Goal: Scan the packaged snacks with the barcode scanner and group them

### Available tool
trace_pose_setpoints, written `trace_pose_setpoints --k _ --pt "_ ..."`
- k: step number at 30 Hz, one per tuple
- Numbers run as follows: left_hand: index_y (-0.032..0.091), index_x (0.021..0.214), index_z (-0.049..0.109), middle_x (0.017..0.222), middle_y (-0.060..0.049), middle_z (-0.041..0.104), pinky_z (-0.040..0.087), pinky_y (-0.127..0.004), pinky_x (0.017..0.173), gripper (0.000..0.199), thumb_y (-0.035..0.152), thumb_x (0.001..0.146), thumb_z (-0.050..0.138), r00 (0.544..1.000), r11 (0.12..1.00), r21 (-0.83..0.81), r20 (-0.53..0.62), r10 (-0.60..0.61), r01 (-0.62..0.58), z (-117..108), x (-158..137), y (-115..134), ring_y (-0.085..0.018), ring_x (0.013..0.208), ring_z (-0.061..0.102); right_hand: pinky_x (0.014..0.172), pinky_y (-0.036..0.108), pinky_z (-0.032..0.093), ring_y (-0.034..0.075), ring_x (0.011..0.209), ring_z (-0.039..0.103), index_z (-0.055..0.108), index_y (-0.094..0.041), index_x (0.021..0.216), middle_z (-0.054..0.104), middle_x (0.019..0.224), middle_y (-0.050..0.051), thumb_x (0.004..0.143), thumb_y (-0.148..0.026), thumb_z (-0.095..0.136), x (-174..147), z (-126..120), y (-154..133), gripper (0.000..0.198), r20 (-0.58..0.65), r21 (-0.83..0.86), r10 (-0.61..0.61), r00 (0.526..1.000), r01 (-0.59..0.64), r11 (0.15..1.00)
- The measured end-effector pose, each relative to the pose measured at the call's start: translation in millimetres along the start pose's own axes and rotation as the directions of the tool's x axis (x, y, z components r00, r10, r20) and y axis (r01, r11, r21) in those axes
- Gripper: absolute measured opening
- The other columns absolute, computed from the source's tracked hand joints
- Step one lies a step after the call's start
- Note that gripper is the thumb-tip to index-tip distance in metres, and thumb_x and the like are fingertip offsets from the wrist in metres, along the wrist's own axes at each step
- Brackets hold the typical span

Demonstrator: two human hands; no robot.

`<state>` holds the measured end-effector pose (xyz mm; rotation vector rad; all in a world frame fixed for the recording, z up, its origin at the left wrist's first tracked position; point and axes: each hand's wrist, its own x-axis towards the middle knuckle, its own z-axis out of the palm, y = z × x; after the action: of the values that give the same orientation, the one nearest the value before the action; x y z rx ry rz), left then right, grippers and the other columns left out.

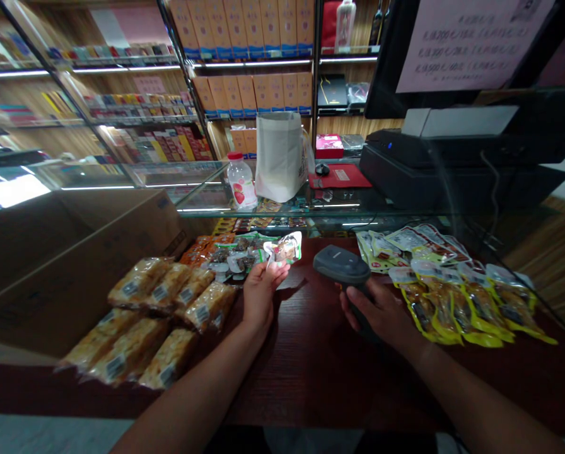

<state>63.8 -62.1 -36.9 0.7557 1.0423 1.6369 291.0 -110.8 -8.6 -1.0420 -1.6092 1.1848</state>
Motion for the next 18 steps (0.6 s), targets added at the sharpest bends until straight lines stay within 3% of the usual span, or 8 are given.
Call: trace_pose_setpoints --k 11,18 --pt "0.016 0.081 0.061 0.085 -0.004 0.074 0.055 -0.033 0.089 0.039 0.040 0.065 0.086 0.999 1.000 -0.016 0.034 0.016 -0.015 1.3 -1.8 -2.0 -0.017 0.084 0.073 0.043 0.023 0.040 0.010 0.042 0.051 0.052 -0.021 0.079 0.059 0.064 -0.002 0.090 -0.057 0.055 5.4 -2.4 8.4 0.038 0.061 0.159 0.006 0.998 -0.015 0.987" --pt "0.015 0.074 0.065 0.071 -0.001 0.071 0.057 -0.026 0.068 0.030 0.030 0.060 0.087 0.970 0.979 0.084 0.148 -0.195 0.184 25.8 5.1 -17.4 -0.013 0.065 0.068 0.040 0.021 0.037 0.008 0.039 0.049 0.052 -0.020 0.081 0.058 0.062 -0.004 0.086 -0.058 0.061 6.5 2.2 5.1 0.039 0.148 0.312 -0.061 0.987 0.012 0.950"
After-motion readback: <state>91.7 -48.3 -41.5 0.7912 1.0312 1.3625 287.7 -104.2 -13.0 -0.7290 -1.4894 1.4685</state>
